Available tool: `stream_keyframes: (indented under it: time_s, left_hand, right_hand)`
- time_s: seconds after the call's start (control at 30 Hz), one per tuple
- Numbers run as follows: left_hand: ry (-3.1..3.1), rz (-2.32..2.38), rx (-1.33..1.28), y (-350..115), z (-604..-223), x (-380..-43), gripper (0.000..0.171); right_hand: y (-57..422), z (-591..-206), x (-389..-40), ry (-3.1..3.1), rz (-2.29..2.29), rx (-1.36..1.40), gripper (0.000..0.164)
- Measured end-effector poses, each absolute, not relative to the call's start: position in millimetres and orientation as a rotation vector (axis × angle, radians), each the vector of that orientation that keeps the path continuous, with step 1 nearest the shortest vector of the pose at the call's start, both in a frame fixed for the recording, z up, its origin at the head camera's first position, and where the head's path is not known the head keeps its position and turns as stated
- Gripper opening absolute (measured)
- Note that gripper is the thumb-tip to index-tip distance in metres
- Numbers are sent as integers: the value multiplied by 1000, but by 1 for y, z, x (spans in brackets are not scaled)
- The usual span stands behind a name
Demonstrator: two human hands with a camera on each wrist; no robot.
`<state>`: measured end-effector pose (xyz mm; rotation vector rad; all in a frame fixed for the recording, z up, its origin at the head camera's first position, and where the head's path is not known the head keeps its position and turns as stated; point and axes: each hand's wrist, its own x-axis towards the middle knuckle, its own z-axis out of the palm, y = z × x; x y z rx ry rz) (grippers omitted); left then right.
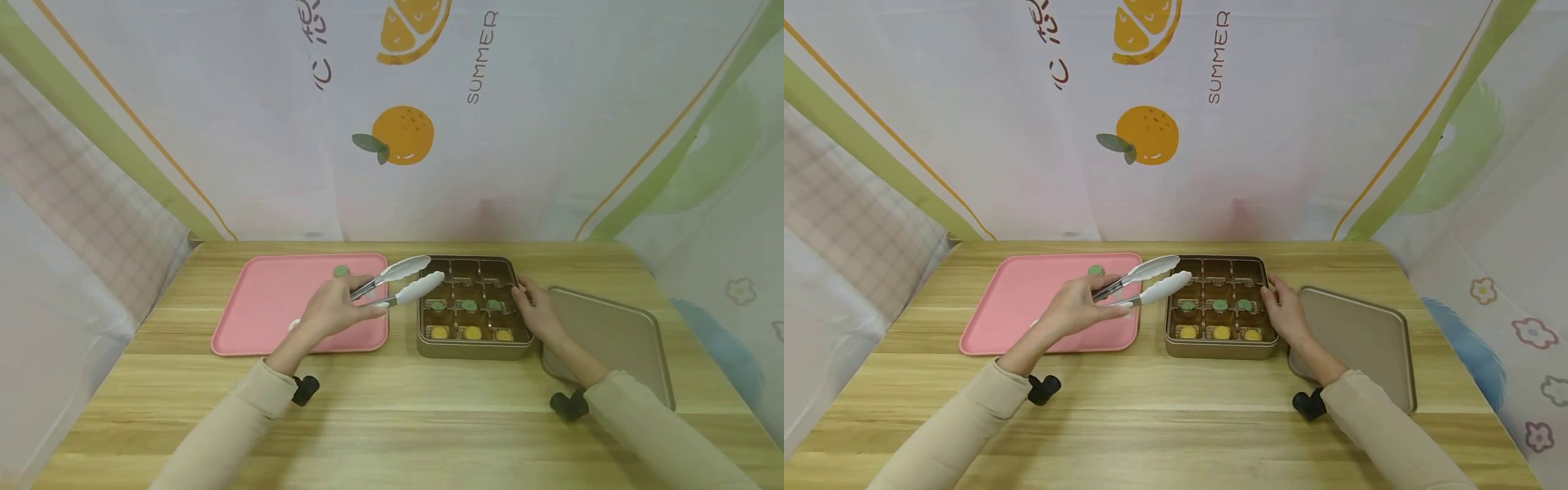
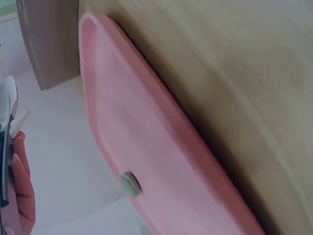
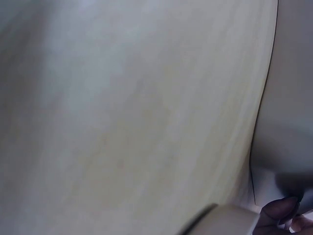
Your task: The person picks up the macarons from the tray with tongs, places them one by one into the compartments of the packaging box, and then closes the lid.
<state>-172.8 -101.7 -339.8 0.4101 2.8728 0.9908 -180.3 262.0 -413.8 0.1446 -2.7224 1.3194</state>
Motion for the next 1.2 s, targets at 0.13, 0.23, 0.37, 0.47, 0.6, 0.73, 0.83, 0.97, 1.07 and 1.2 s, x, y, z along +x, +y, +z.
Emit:
stream_keyframes:
  time_s: [0.13,0.23,0.37,0.47,0.6,0.73,0.83,0.97,1.07,1.2]
  left_hand:
    - [2884,959,368,-110,-343,-173,66]
    - [2884,955,338,-116,-345,-173,68]
    - [2874,962,286,-123,-348,-174,71]
    - [2860,971,254,-129,-349,-174,73]
    - [2855,971,242,-139,-352,-173,73]
    - [2848,962,217,-148,-355,-173,72]
    - [2837,965,193,-154,-356,-172,73]
    - [2832,965,161,-162,-358,-172,75]
    - [2839,950,139,-166,-359,-172,77]
    - [2849,922,118,-172,-360,-171,78]
  right_hand:
    - [262,-414,-180,-2718,1323,147,48]
    - [262,-413,-180,-2722,1325,146,49]
    - [262,-413,-180,-2731,1323,140,49]
    - [262,-413,-180,-2733,1325,137,49]
    - [262,-413,-180,-2730,1324,142,49]
    - [262,-414,-180,-2735,1316,145,50]
    - [263,-415,-180,-2742,1316,141,51]
    - [263,-415,-180,-2755,1315,127,52]
    - [263,-415,-180,-2760,1315,119,53]
    - [263,-414,-179,-2765,1320,118,53]
